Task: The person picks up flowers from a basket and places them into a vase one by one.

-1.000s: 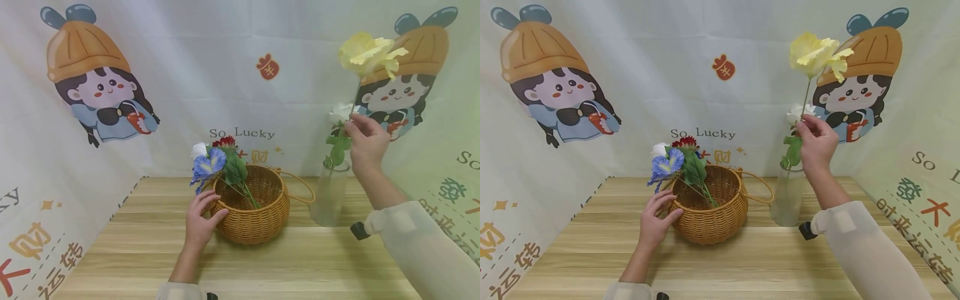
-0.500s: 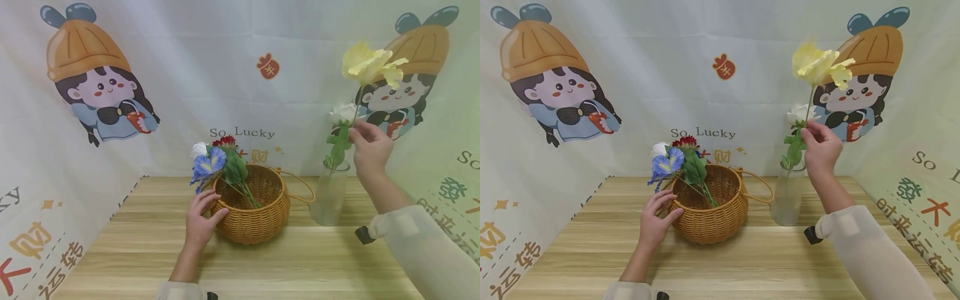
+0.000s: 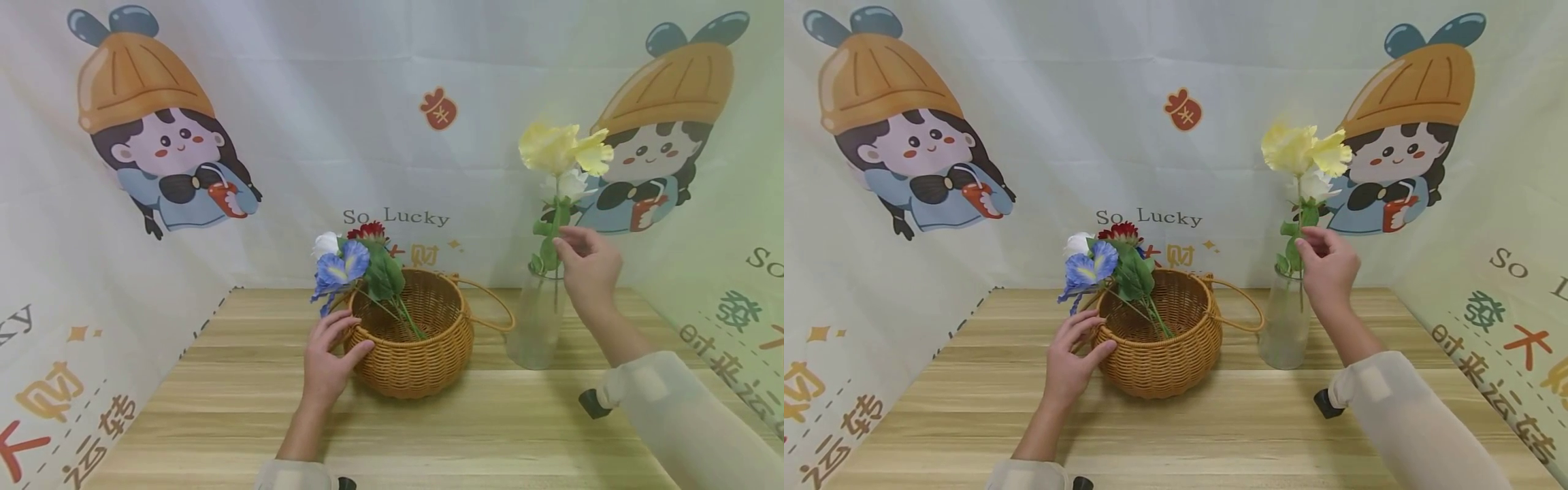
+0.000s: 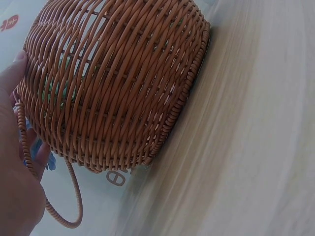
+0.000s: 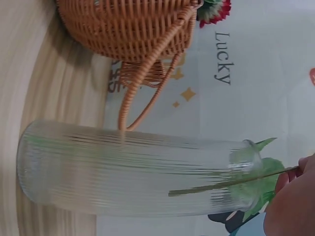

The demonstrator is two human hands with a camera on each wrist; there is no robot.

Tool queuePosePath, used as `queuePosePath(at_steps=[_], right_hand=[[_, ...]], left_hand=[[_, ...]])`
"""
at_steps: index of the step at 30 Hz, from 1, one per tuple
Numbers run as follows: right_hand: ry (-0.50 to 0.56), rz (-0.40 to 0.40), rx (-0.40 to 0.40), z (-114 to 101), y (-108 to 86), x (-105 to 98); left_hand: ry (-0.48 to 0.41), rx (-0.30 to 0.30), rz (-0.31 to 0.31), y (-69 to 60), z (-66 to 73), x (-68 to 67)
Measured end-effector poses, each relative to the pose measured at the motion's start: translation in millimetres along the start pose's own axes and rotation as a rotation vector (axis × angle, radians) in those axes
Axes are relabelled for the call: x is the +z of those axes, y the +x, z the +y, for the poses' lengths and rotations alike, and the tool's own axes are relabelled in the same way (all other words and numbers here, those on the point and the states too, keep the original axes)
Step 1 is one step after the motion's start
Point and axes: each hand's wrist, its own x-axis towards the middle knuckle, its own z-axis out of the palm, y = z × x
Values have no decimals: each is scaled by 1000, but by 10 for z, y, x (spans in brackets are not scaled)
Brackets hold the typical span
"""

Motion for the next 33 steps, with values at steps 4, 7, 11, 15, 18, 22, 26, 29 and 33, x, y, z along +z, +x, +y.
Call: queuePosePath(at_steps=[4,7,11,15,18,22,26,29,33], right_hand=[[-54,-6,-36,43,-36,12],[-77,0,-97,80,-54,34],[-123,4,-202,137,-68,59],[-173,-13,-281,186,-89,82],[-196,-34,-319,211,-107,102],[-208,-63,-353,234,-126,129],[-225,-87,-370,246,-139,137],[-237,-101,-395,258,-135,139],[-250,-122,-416,266,-125,141]], left_hand=[[-1,-2,-2,-1,-1,0],[-3,2,-1,-1,-5,-1],[-9,-1,2,-5,-12,1],[-11,-7,5,-8,-12,3],[-8,-5,7,-6,-9,5],[-6,-1,7,-4,1,8],[-3,4,9,-6,8,11],[3,4,13,-6,7,12],[18,11,15,-9,-3,13]])
